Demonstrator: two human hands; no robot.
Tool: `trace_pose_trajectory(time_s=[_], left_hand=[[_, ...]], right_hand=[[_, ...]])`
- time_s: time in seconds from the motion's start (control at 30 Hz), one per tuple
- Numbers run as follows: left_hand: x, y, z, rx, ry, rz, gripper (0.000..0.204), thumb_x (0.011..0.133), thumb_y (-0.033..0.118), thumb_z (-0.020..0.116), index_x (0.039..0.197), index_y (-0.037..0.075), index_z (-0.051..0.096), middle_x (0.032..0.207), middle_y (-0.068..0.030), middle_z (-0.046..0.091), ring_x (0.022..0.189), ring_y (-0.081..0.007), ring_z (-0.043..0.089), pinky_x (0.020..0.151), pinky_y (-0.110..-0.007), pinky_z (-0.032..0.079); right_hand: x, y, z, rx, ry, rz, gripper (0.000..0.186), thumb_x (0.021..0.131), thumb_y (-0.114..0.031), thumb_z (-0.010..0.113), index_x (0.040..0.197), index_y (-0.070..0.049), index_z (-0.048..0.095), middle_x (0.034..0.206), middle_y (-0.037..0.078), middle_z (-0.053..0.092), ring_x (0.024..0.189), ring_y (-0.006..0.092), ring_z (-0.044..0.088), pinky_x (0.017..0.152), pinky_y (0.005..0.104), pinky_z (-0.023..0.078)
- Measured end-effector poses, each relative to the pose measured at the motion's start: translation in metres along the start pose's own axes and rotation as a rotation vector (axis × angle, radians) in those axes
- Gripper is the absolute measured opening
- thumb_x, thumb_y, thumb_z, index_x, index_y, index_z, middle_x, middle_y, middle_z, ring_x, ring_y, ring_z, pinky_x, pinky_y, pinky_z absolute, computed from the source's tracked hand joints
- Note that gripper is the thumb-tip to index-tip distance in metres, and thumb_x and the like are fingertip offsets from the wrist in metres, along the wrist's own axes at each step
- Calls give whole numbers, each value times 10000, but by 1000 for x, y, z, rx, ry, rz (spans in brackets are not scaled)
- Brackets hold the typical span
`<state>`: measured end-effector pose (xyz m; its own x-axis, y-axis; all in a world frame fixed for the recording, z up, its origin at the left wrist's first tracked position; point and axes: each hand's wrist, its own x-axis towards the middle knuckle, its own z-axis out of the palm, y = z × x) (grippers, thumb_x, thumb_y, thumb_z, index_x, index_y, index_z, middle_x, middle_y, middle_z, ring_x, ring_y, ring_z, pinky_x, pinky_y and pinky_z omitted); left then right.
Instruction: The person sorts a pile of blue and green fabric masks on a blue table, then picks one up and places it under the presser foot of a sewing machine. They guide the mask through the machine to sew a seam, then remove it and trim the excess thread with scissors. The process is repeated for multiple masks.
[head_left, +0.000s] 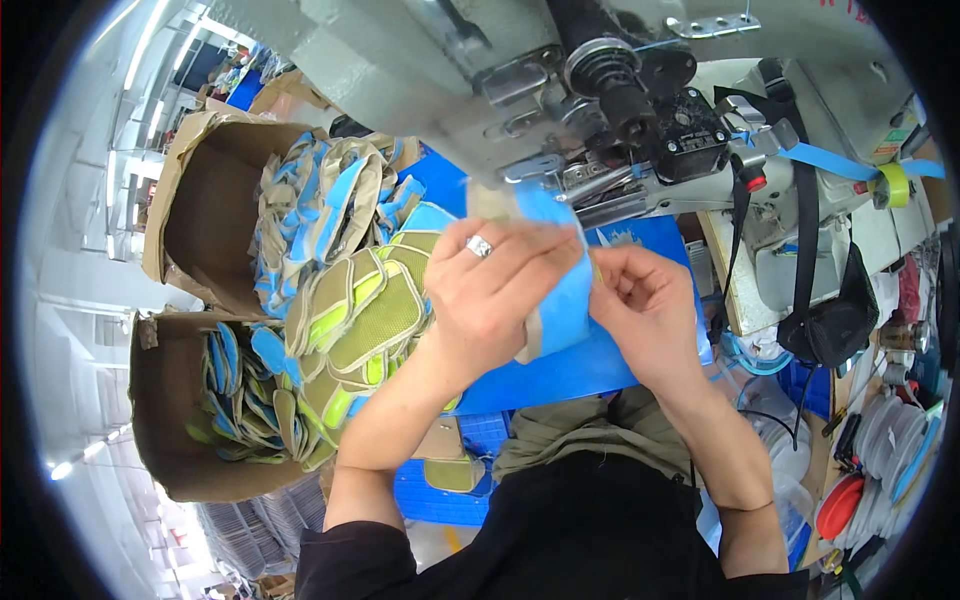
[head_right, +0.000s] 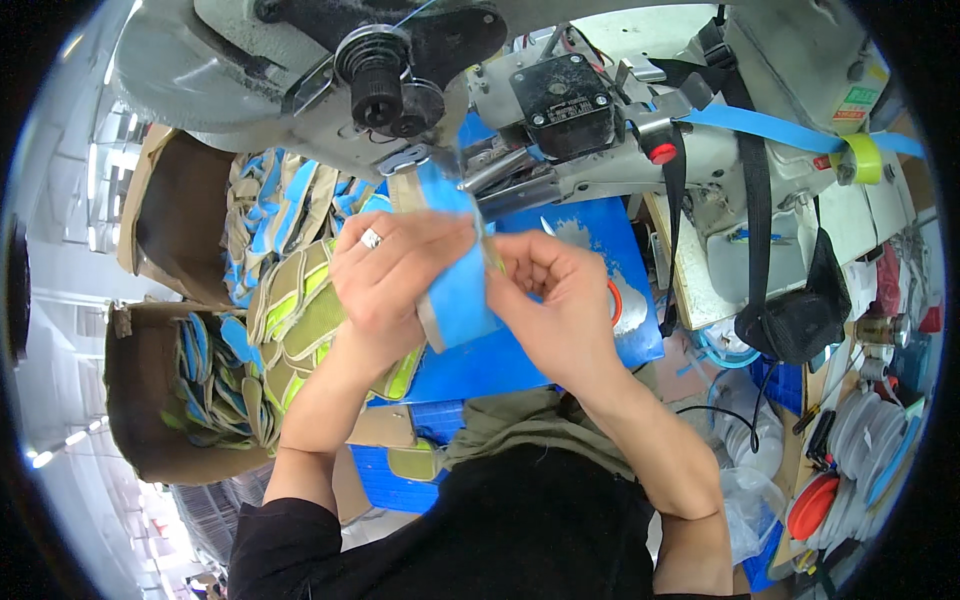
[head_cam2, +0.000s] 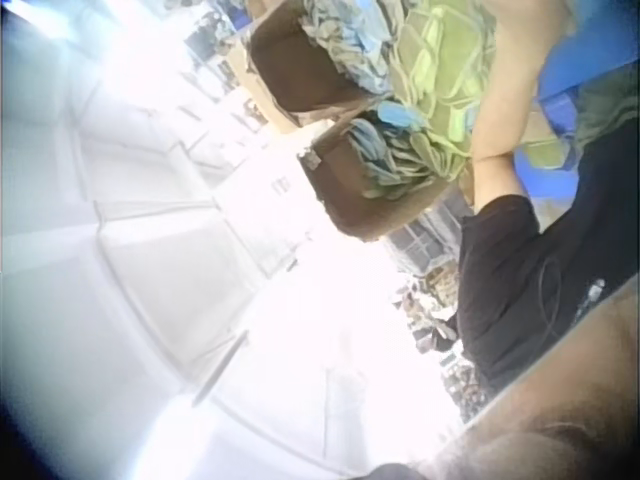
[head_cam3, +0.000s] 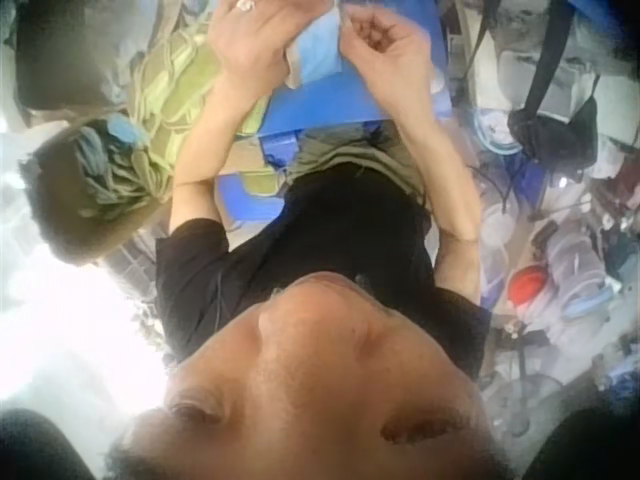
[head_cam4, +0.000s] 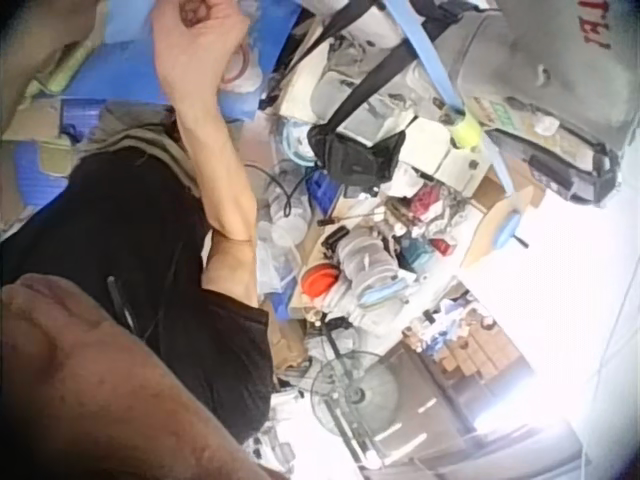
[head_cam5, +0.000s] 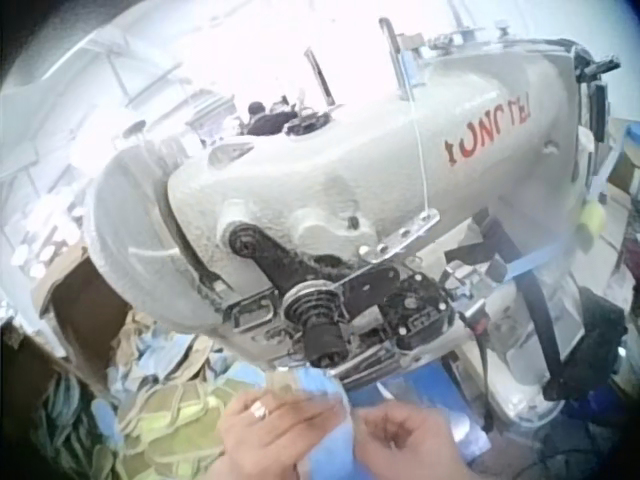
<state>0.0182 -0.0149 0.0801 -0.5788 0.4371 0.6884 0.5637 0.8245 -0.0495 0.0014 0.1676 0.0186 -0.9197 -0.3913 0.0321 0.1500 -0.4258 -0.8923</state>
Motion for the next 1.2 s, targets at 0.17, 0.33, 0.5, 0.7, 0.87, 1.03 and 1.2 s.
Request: trace_pose_trajectory(time_s=[0.17, 0.33, 0.5, 0.7, 0.87, 1.03, 1.2], left_hand=[[6, -15, 9, 21, 46, 27, 244, 723, 151, 725, 950, 86, 782, 969, -29, 780, 855, -177, 736, 760, -323, 485], [1, -16, 8, -2, 34, 28, 257, 718, 188, 782, 955, 89, 770, 966, -34, 786, 857, -200, 742, 776, -330, 496], [-13, -12, 14, -311, 156, -310, 244, 786, 65, 844, 1011, 35, 754, 1009, -102, 794, 909, -197, 746, 860, -321, 541], [-15, -6, 14, -574, 258, -577, 205, 847, 21, 848, 1028, 11, 752, 1023, -126, 791, 961, -186, 728, 892, -316, 545], [-10, -4, 11, -171, 89, -76, 214, 783, 114, 855, 972, 64, 770, 984, -78, 794, 882, -217, 751, 827, -331, 525], [-8, -2, 10, -66, 57, 68, 227, 742, 167, 841, 945, 89, 776, 970, -40, 788, 845, -192, 746, 776, -337, 492], [-4, 0, 4, -61, 6, 67, 215, 731, 174, 834, 925, 99, 777, 997, -33, 788, 847, -171, 737, 804, -324, 475]], right_hand=[[19, 1, 2, -22, -11, -14, 200, 950, 11, 722, 1147, 43, 727, 867, -23, 699, 749, 10, 600, 655, 190, 463], [9, 3, 0, -103, 10, -93, 289, 910, -72, 798, 1176, 7, 715, 903, -4, 690, 812, 43, 609, 711, 231, 491], [-5, 4, -1, -271, 133, -219, 445, 844, -196, 886, 1202, -23, 685, 1007, 27, 679, 936, 101, 619, 807, 286, 517], [8, 8, 3, -287, 134, -236, 360, 825, -186, 883, 1101, -8, 733, 947, 86, 751, 864, 162, 705, 774, 307, 561], [16, 13, 3, -231, 82, -181, 222, 853, -116, 838, 1016, 9, 753, 879, 96, 777, 751, 160, 728, 716, 316, 575], [11, 18, 7, -248, 130, -236, 142, 857, -33, 814, 971, 15, 745, 843, 85, 753, 746, 138, 717, 698, 299, 552], [10, 21, 7, -269, 149, -268, 128, 848, -17, 806, 949, 25, 740, 813, 60, 732, 756, 114, 698, 702, 289, 533]])
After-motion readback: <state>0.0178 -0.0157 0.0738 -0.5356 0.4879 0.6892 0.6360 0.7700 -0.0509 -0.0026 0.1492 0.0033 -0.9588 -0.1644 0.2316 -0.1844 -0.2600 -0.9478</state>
